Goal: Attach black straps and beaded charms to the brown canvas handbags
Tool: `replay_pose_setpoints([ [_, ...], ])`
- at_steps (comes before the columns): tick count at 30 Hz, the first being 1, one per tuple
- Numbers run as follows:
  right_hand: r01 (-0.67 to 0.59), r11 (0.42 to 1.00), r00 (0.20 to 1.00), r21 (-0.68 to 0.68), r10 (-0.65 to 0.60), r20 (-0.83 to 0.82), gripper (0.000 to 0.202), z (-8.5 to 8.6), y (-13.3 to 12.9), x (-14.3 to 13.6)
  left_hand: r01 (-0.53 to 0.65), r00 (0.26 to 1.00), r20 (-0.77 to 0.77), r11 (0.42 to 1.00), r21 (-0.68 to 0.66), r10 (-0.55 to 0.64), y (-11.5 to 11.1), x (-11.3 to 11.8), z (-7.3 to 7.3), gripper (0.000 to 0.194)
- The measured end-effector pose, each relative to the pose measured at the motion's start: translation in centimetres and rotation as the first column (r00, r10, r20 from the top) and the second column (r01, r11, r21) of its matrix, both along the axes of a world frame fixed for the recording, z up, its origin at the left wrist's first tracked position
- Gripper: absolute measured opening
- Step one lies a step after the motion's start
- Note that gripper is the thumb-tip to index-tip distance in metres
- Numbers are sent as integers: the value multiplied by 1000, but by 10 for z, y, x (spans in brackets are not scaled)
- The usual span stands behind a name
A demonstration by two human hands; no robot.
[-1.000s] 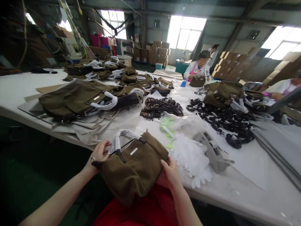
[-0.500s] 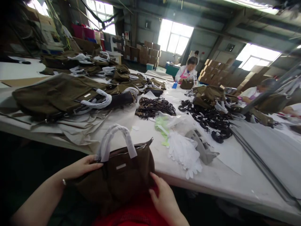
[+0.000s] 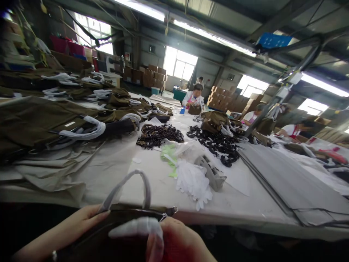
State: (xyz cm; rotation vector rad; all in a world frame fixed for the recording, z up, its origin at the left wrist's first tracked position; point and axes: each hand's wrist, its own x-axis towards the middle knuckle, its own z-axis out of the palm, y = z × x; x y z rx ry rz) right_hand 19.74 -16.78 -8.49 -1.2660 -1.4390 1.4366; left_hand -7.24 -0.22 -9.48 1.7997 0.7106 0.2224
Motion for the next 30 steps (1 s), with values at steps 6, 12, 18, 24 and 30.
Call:
replay_pose_setpoints([
  [6,-11,967,911,256,-96,402,18,10,19,-17,-58,994,-79,986,158,71,-11,10,2,38],
  [12,-115,962,830,249,-45,556,47,11,27,-55,-144,969,-164,963,227,183,-27,11,11,31],
  [18,-176,964,861,199,52,506,35,12,26,-59,-260,960,-65,952,160,273,-45,5,9,31],
  [24,-649,761,741,-5,634,222,30,3,9,-85,-421,907,43,903,83,419,-54,9,-11,28],
  [30,-10,897,994,-441,58,96,17,-44,24,-97,-564,807,154,822,-81,569,-76,16,-17,31],
])
